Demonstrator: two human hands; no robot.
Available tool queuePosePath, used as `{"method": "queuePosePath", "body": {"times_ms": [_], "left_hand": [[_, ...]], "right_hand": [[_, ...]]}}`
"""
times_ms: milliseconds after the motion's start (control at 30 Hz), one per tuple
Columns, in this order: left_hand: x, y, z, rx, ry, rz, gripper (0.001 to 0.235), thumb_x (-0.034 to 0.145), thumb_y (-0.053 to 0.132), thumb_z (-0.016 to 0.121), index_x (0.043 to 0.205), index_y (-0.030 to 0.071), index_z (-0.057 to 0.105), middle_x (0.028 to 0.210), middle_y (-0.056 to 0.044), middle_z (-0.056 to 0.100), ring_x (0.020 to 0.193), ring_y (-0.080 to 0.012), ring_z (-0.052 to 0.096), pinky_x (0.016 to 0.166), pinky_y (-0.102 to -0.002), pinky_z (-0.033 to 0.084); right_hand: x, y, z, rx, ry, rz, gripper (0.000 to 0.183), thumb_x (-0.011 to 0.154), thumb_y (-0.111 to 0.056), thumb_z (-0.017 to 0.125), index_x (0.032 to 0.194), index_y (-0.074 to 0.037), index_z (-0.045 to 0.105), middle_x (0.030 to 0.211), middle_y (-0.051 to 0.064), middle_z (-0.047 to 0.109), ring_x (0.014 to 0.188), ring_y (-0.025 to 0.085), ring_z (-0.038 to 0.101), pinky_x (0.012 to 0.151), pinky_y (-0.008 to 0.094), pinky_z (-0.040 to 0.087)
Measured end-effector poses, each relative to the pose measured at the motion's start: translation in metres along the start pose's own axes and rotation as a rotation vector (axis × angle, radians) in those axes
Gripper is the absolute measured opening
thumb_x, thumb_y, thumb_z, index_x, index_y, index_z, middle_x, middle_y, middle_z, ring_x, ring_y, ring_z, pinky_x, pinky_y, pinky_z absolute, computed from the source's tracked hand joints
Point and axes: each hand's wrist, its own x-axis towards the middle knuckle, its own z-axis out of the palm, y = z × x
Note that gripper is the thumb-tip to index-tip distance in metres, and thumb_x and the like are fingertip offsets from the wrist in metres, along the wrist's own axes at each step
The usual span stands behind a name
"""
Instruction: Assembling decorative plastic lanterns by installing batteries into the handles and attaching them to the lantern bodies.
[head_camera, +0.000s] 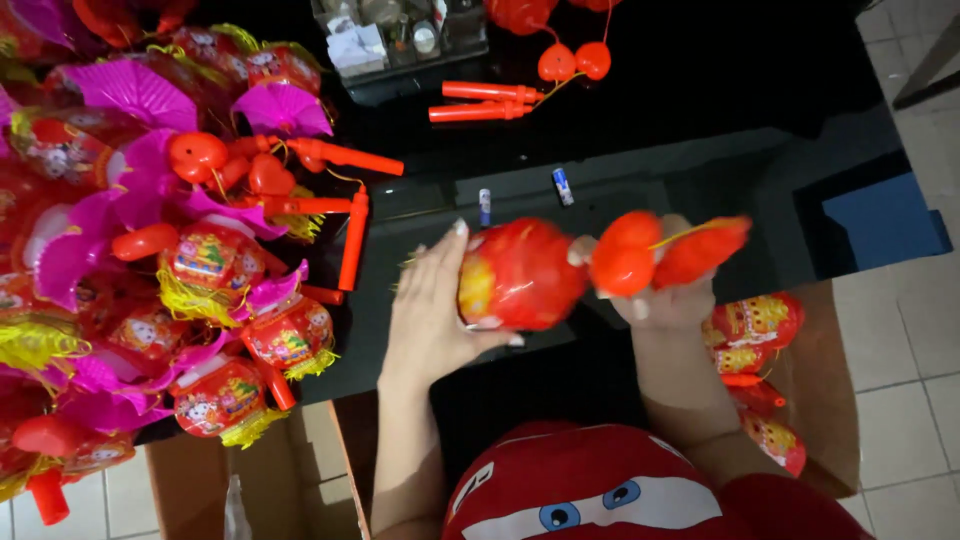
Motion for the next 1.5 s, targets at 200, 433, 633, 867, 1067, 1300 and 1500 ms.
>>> {"method": "queuePosePath", "body": {"times_ms": [200, 433, 633, 867, 1067, 1300, 1500], "left_hand": [[-0.003, -0.033, 0.032, -0.356, 0.114, -0.037, 0.115, 0.044, 0.038, 0.1, 0.143, 0.003, 0.054, 0.129, -0.017, 0.067, 0.118, -0.0379, 0.063, 0.109, -0.053, 0.045], [-0.005, -0.052, 0.068, -1.261, 0.117, -0.14, 0.11, 0.048, 0.018, 0.099, 0.139, 0.002, 0.04, 0.126, -0.022, 0.066, 0.114, -0.0293, 0.062, 0.104, -0.051, 0.048], [0.0, -0.052, 0.092, -1.366, 0.167, -0.106, 0.095, 0.066, 0.05, 0.078, 0.142, -0.003, 0.053, 0.132, -0.021, 0.062, 0.119, -0.0267, 0.06, 0.104, -0.052, 0.048], [0.002, -0.04, 0.109, -1.337, 0.195, -0.202, 0.081, 0.082, 0.05, 0.079, 0.144, 0.004, 0.055, 0.139, -0.018, 0.058, 0.128, -0.0261, 0.054, 0.109, -0.048, 0.044], [-0.023, -0.044, 0.131, -1.735, -0.025, -0.326, 0.113, 0.055, 0.019, 0.098, 0.151, 0.003, 0.041, 0.138, -0.023, 0.059, 0.125, -0.0356, 0.06, 0.101, -0.054, 0.052], [-0.033, -0.041, 0.158, -1.589, -0.569, -0.459, 0.096, 0.049, -0.025, 0.085, 0.137, -0.005, 0.052, 0.12, -0.027, 0.068, 0.111, -0.0405, 0.067, 0.089, -0.06, 0.057], [-0.031, 0.038, 0.211, -1.286, -0.955, -0.577, 0.106, 0.063, 0.007, 0.098, 0.149, 0.005, 0.036, 0.135, -0.018, 0.057, 0.121, -0.0367, 0.058, 0.1, -0.051, 0.053]], "right_hand": [[-0.032, 0.002, -0.058, -0.282, 0.312, -0.098, 0.041, 0.099, -0.037, 0.063, 0.116, 0.0, 0.059, 0.061, 0.015, 0.06, 0.076, 0.033, 0.071, 0.098, 0.052, 0.056], [-0.052, 0.027, -0.052, -0.87, 0.55, 0.103, 0.036, 0.097, -0.006, 0.061, 0.132, -0.001, 0.059, 0.063, 0.014, 0.063, 0.039, 0.012, 0.052, 0.035, 0.019, 0.037], [-0.03, 0.029, -0.024, -0.488, 0.301, 0.222, 0.113, 0.048, -0.014, 0.103, 0.144, 0.007, 0.046, 0.126, 0.025, 0.067, 0.114, 0.032, 0.068, 0.097, 0.052, 0.058], [-0.027, 0.032, -0.042, -0.377, 0.479, 0.141, 0.1, 0.056, -0.002, 0.094, 0.146, -0.001, 0.049, 0.123, 0.021, 0.069, 0.111, 0.032, 0.073, 0.085, 0.046, 0.065], [-0.057, 0.039, -0.062, -0.494, 0.665, 0.12, 0.087, 0.073, -0.019, 0.089, 0.149, -0.005, 0.049, 0.127, 0.021, 0.067, 0.115, 0.031, 0.07, 0.095, 0.048, 0.062], [-0.118, 0.01, -0.045, -0.562, 0.893, -0.096, 0.096, 0.075, -0.028, 0.091, 0.155, -0.006, 0.043, 0.139, 0.02, 0.062, 0.127, 0.031, 0.063, 0.107, 0.048, 0.055], [-0.287, -0.023, -0.059, -0.854, 1.308, -0.359, 0.087, 0.092, -0.057, 0.074, 0.157, -0.01, 0.041, 0.153, 0.013, 0.052, 0.14, 0.024, 0.052, 0.118, 0.044, 0.046]]}}
